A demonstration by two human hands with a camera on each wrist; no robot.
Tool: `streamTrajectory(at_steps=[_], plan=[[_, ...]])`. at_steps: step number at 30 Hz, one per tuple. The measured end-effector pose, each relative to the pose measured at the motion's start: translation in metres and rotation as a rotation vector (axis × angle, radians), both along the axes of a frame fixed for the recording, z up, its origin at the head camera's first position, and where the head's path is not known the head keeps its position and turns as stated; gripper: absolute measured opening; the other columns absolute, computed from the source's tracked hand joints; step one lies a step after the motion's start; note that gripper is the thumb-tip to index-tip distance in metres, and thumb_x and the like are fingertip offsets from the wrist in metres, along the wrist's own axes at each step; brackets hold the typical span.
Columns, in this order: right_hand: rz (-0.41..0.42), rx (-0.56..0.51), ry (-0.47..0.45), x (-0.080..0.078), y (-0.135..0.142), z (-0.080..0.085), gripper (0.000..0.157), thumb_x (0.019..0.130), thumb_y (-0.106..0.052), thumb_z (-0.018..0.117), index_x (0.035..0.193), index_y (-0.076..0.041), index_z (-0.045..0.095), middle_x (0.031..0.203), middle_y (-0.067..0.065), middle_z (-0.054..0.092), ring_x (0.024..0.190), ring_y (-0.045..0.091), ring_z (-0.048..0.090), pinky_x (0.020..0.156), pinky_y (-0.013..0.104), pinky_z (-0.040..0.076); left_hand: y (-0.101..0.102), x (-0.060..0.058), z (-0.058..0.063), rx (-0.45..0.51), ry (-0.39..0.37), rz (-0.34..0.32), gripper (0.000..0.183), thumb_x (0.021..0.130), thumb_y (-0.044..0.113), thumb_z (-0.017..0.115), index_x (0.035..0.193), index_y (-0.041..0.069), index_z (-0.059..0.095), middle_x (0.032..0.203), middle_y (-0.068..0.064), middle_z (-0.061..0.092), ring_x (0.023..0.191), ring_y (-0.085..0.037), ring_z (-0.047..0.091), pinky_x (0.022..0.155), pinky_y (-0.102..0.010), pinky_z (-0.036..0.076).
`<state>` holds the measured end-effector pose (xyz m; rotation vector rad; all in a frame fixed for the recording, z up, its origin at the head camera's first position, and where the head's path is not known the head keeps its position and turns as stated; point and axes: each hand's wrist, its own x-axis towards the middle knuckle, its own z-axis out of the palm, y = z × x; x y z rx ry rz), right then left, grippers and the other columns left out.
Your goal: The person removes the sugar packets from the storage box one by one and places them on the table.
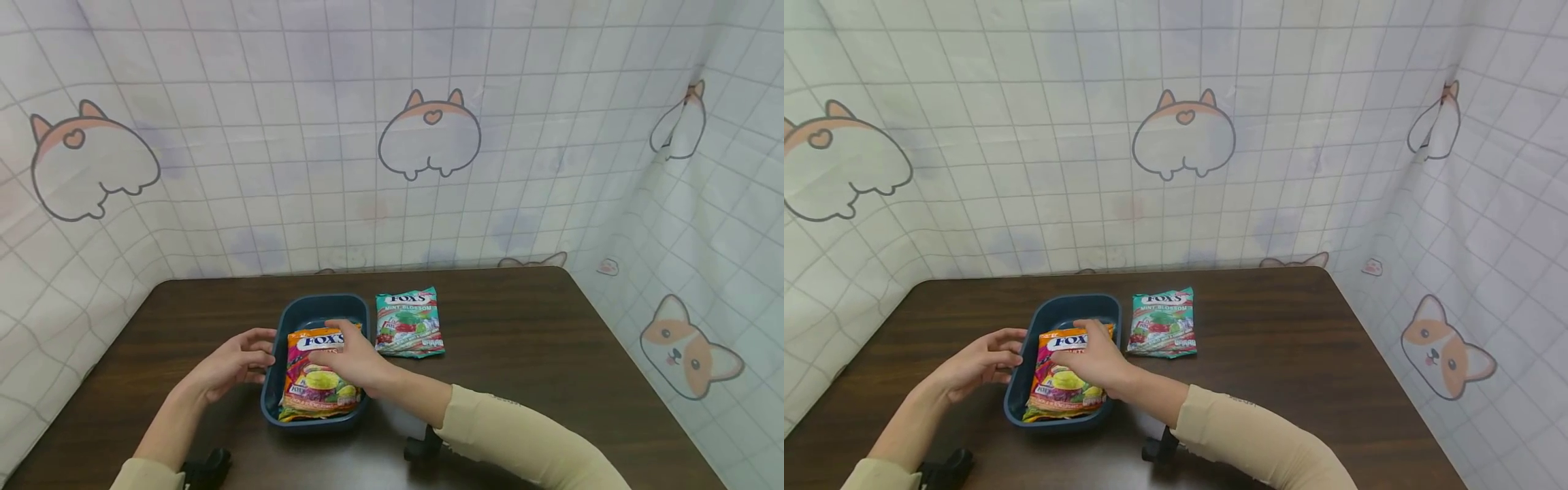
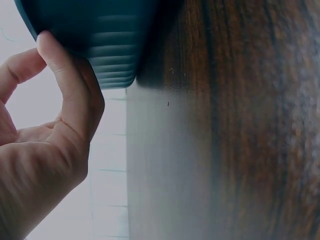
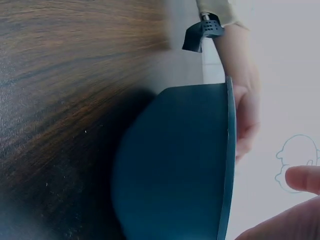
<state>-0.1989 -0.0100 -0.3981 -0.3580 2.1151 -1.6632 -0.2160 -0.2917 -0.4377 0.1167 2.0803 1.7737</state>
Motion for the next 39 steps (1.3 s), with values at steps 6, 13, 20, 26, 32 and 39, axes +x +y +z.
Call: streamTrajectory(at_steps=[6,13,20,26,32,39], plan=[[-0.029,0.016,0.02,-0.001,0.001,-0.003,0.061,0.099,-0.03,0.071,0.151,-0.015,0.043,0.147,0.016,0.045,0.118,0.031,0.057,0.102,0.054,0.046,0.004,0.0,0.0,-0.008,-0.004,0.012,0.061,0.101,0.009,0.061,0.15,-0.005,0.028,0.116,-0.017,0.057,0.097,-0.026,0.061,0.082,-0.038,0.058],[-0.055,-0.041,-0.002,-0.002,0.006,0.005,0.058,0.099,-0.026,0.071,0.148,-0.013,0.045,0.142,0.018,0.049,0.113,0.027,0.057,0.098,0.047,0.051,0.005,-0.001,0.0,-0.012,-0.002,0.011,0.061,0.101,0.008,0.06,0.151,-0.006,0.027,0.116,-0.016,0.057,0.096,-0.025,0.061,0.081,-0.038,0.058],[-0.078,-0.132,-0.076,-0.005,0.009,0.006,0.054,0.1,-0.021,0.07,0.147,-0.011,0.045,0.132,0.015,0.055,0.11,0.028,0.061,0.095,0.044,0.054,0.004,-0.001,0.0,-0.011,0.008,-0.003,0.061,0.102,0.009,0.06,0.151,-0.007,0.027,0.117,-0.016,0.057,0.097,-0.024,0.06,0.081,-0.038,0.057],[-0.087,-0.185,-0.126,-0.003,0.01,0.003,0.052,0.1,-0.017,0.069,0.146,-0.01,0.046,0.13,0.016,0.056,0.11,0.029,0.062,0.096,0.045,0.053,0.003,0.002,-0.003,-0.005,-0.011,0.013,0.062,0.102,0.009,0.061,0.152,-0.006,0.027,0.117,-0.017,0.058,0.097,-0.025,0.061,0.081,-0.038,0.058],[-0.086,-0.216,-0.146,-0.004,0.012,0.005,0.051,0.1,-0.014,0.069,0.145,-0.008,0.047,0.134,0.018,0.055,0.113,0.029,0.06,0.1,0.047,0.05,0.003,0.001,-0.002,-0.002,-0.002,0.023,0.06,0.103,0.009,0.059,0.152,-0.005,0.028,0.116,-0.018,0.059,0.096,-0.025,0.061,0.081,-0.038,0.058],[-0.093,-0.195,-0.147,-0.007,0.013,0.005,0.051,0.099,-0.014,0.069,0.145,-0.007,0.048,0.138,0.018,0.054,0.116,0.029,0.058,0.101,0.046,0.05,0.002,0.0,0.0,-0.001,-0.005,0.017,0.061,0.103,0.009,0.059,0.152,-0.005,0.027,0.116,-0.017,0.058,0.096,-0.024,0.062,0.081,-0.038,0.058]])
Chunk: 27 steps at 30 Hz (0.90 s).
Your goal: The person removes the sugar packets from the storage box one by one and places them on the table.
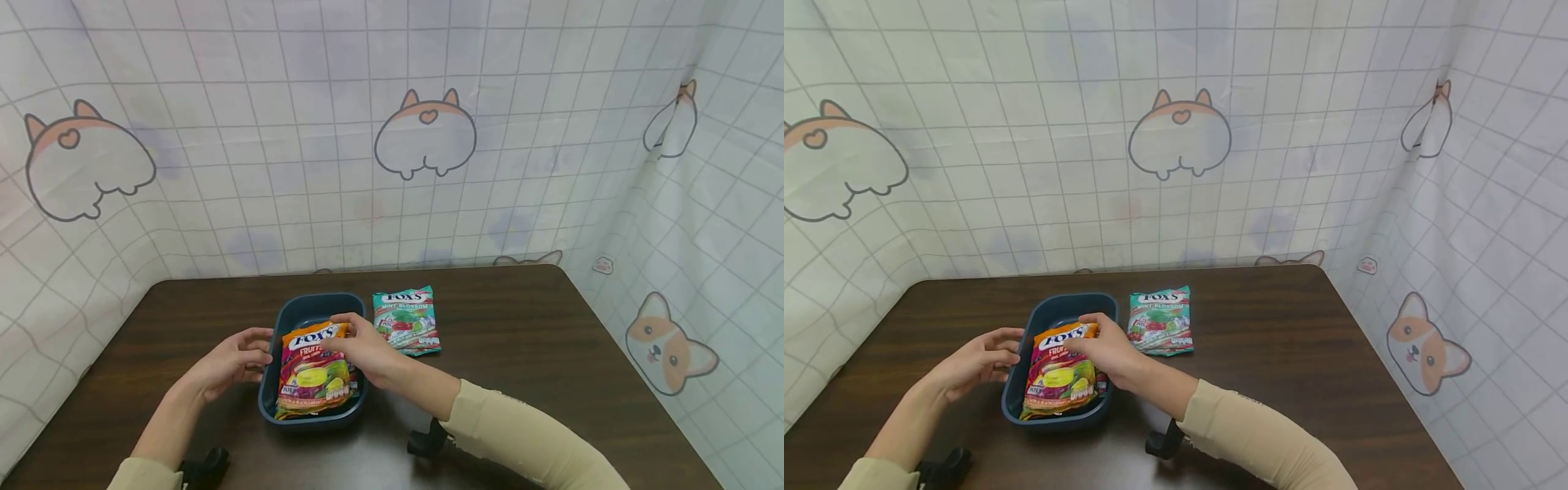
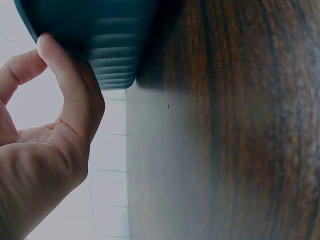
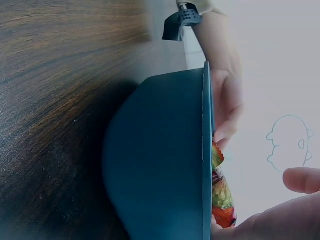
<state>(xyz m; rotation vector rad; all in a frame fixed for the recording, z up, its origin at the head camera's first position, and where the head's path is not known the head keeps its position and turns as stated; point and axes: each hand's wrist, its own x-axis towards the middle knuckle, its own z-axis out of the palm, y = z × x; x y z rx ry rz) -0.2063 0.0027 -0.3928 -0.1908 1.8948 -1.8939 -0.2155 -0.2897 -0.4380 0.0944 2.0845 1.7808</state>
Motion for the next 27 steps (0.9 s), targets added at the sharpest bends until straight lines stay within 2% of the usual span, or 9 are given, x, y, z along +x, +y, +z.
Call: streamTrajectory(at_steps=[13,19,27], plan=[[0.053,0.041,-0.022,0.0,0.0017,-0.0033,0.053,0.099,-0.018,0.07,0.146,-0.012,0.047,0.135,0.014,0.05,0.107,0.029,0.063,0.089,0.046,0.057,-0.0007,-0.0003,0.0004,0.0,0.007,-0.01,0.061,0.103,0.011,0.061,0.152,-0.005,0.027,0.113,-0.015,0.059,0.095,-0.024,0.062,0.082,-0.038,0.058],[0.09,0.036,0.007,0.0002,0.0027,-0.0043,0.052,0.098,-0.015,0.071,0.145,-0.015,0.05,0.139,0.012,0.047,0.112,0.029,0.059,0.092,0.046,0.055,-0.0018,-0.0011,0.001,-0.001,0.006,-0.009,0.062,0.102,0.011,0.061,0.151,-0.005,0.028,0.113,-0.014,0.06,0.095,-0.024,0.062,0.081,-0.037,0.058],[0.128,0.041,0.031,0.0002,0.0017,-0.0104,0.059,0.094,-0.015,0.077,0.147,-0.017,0.049,0.128,0.01,0.057,0.112,0.028,0.059,0.096,0.047,0.053,-0.0022,-0.0016,-0.0016,0.019,0.011,-0.033,0.062,0.103,0.01,0.06,0.152,-0.007,0.025,0.116,-0.014,0.062,0.094,-0.022,0.063,0.082,-0.037,0.058]])
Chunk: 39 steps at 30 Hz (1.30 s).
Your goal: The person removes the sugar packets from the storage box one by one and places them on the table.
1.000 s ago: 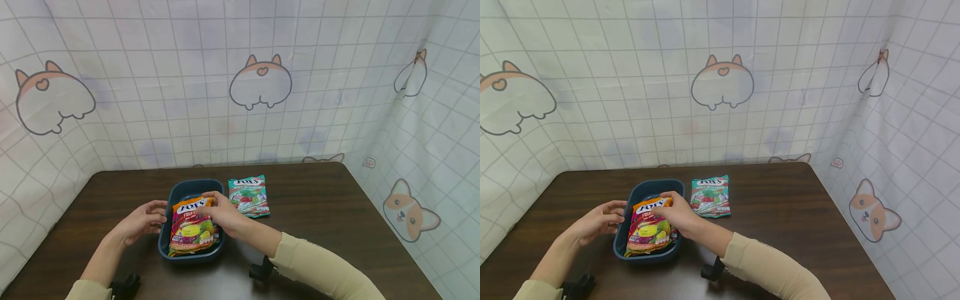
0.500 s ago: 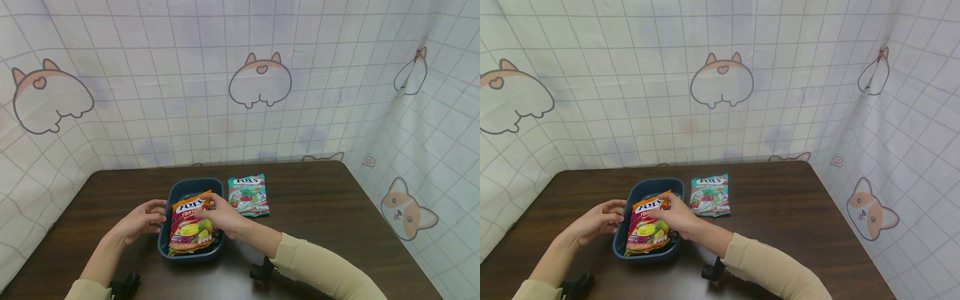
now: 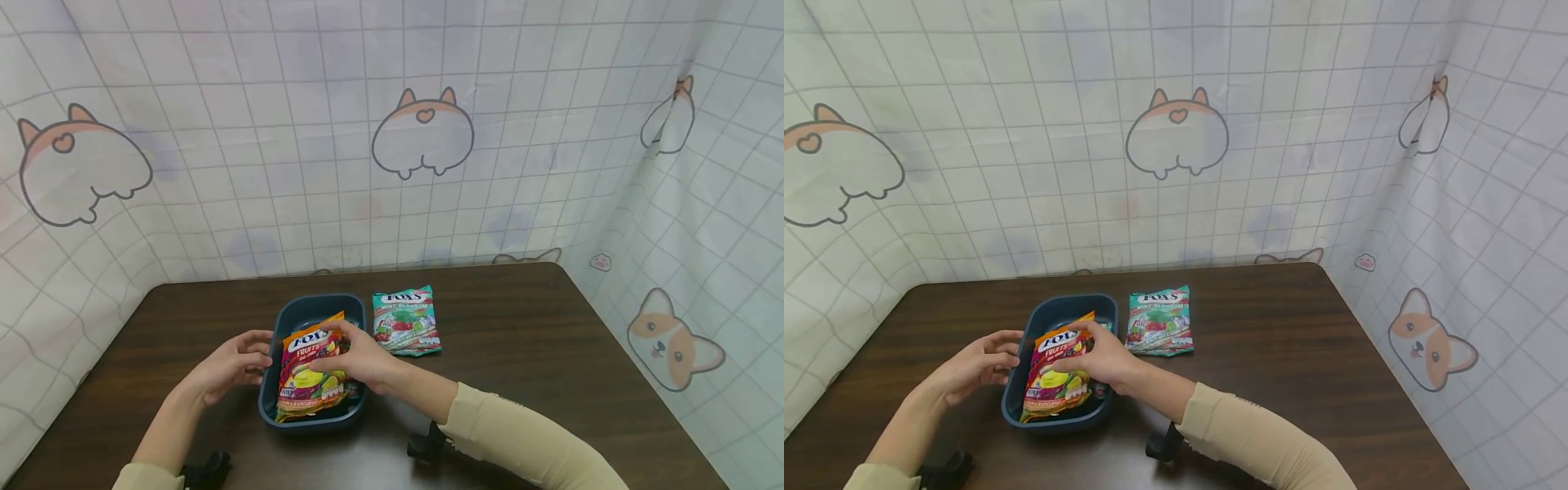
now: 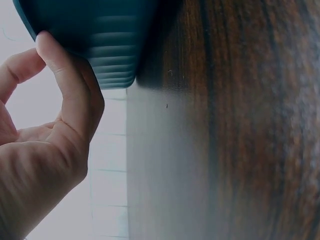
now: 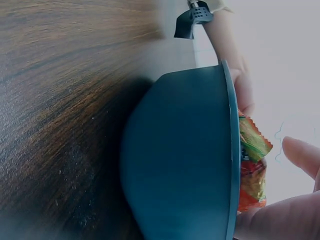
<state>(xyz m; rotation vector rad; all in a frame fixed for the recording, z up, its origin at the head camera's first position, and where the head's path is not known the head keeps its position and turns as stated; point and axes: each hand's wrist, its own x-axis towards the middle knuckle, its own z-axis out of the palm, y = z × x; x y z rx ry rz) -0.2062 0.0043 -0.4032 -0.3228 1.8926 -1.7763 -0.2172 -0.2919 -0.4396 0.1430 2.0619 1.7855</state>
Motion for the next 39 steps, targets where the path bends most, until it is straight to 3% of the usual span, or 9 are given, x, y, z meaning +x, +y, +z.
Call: streamTrajectory(at_steps=[16,24,32,39], plan=[[0.055,0.006,0.018,-0.002,-0.008,-0.007,0.06,0.093,-0.011,0.077,0.147,-0.014,0.05,0.128,0.009,0.057,0.109,0.026,0.059,0.096,0.045,0.053,0.002,0.0,0.002,0.009,0.0,-0.006,0.062,0.103,0.01,0.059,0.153,-0.007,0.025,0.117,-0.014,0.061,0.096,-0.022,0.062,0.082,-0.037,0.058],[0.063,0.106,0.109,-0.001,-0.011,-0.006,0.066,0.088,-0.008,0.082,0.146,-0.017,0.05,0.129,0.007,0.056,0.11,0.025,0.056,0.096,0.045,0.052,0.002,0.0,0.003,-0.003,-0.011,0.02,0.062,0.103,0.009,0.059,0.152,-0.006,0.026,0.116,-0.015,0.061,0.095,-0.023,0.062,0.082,-0.037,0.058],[0.108,0.18,0.202,-0.002,-0.014,-0.009,0.077,0.087,-0.013,0.084,0.151,-0.012,0.041,0.13,0.006,0.054,0.11,0.021,0.056,0.095,0.04,0.052,0.002,0.001,0.003,0.008,-0.011,0.015,0.062,0.102,0.009,0.059,0.152,-0.006,0.026,0.115,-0.014,0.061,0.095,-0.022,0.062,0.082,-0.037,0.058],[0.1,0.254,0.246,0.0,-0.016,-0.012,0.079,0.087,-0.016,0.084,0.152,-0.012,0.04,0.132,0.005,0.053,0.112,0.02,0.054,0.097,0.041,0.049,0.001,0.001,0.001,0.007,-0.001,0.005,0.062,0.103,0.01,0.06,0.152,-0.007,0.024,0.115,-0.012,0.061,0.094,-0.021,0.062,0.08,-0.037,0.058]])
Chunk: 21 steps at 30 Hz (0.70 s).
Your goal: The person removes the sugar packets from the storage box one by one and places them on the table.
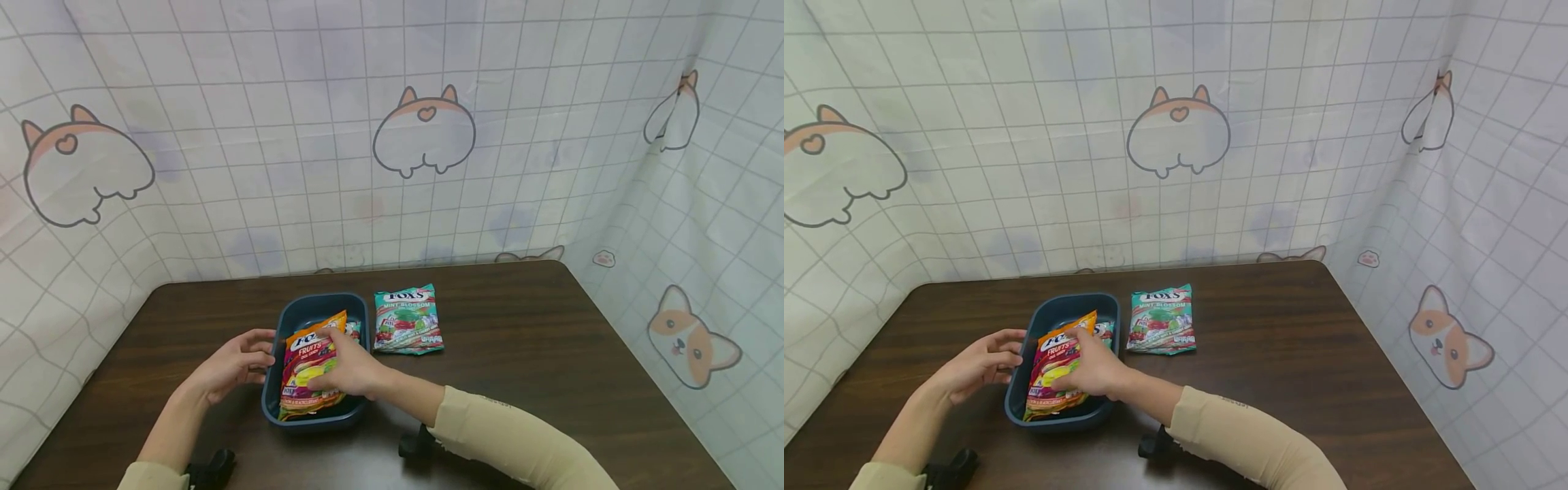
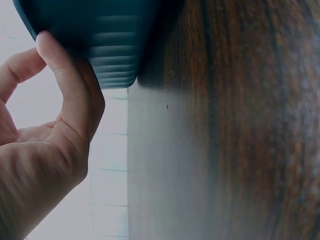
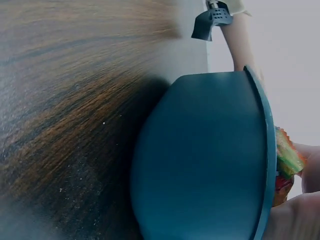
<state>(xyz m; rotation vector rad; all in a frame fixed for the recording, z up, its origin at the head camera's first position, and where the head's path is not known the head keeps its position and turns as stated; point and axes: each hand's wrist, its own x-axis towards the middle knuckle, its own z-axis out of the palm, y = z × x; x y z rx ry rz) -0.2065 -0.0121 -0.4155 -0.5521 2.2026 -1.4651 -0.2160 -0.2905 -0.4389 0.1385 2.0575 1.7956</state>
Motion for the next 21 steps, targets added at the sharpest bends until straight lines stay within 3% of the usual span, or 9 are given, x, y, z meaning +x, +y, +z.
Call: streamTrajectory(at_steps=[8,21], plan=[[-0.018,0.01,0.047,0.003,0.003,-0.003,0.078,0.088,-0.019,0.084,0.153,-0.016,0.041,0.137,0.005,0.05,0.116,0.022,0.051,0.096,0.042,0.049,0.001,-0.001,-0.001,-0.003,0.011,-0.012,0.062,0.103,0.009,0.058,0.152,-0.007,0.023,0.113,-0.011,0.06,0.094,-0.021,0.061,0.08,-0.038,0.058],[-0.048,-0.109,0.006,0.001,0.017,0.0,0.075,0.09,-0.017,0.081,0.154,-0.02,0.042,0.136,0.006,0.051,0.113,0.023,0.055,0.092,0.04,0.054,0.001,-0.001,-0.002,-0.003,0.013,-0.007,0.061,0.103,0.008,0.057,0.153,-0.006,0.024,0.115,-0.014,0.061,0.094,-0.022,0.061,0.079,-0.038,0.058]])
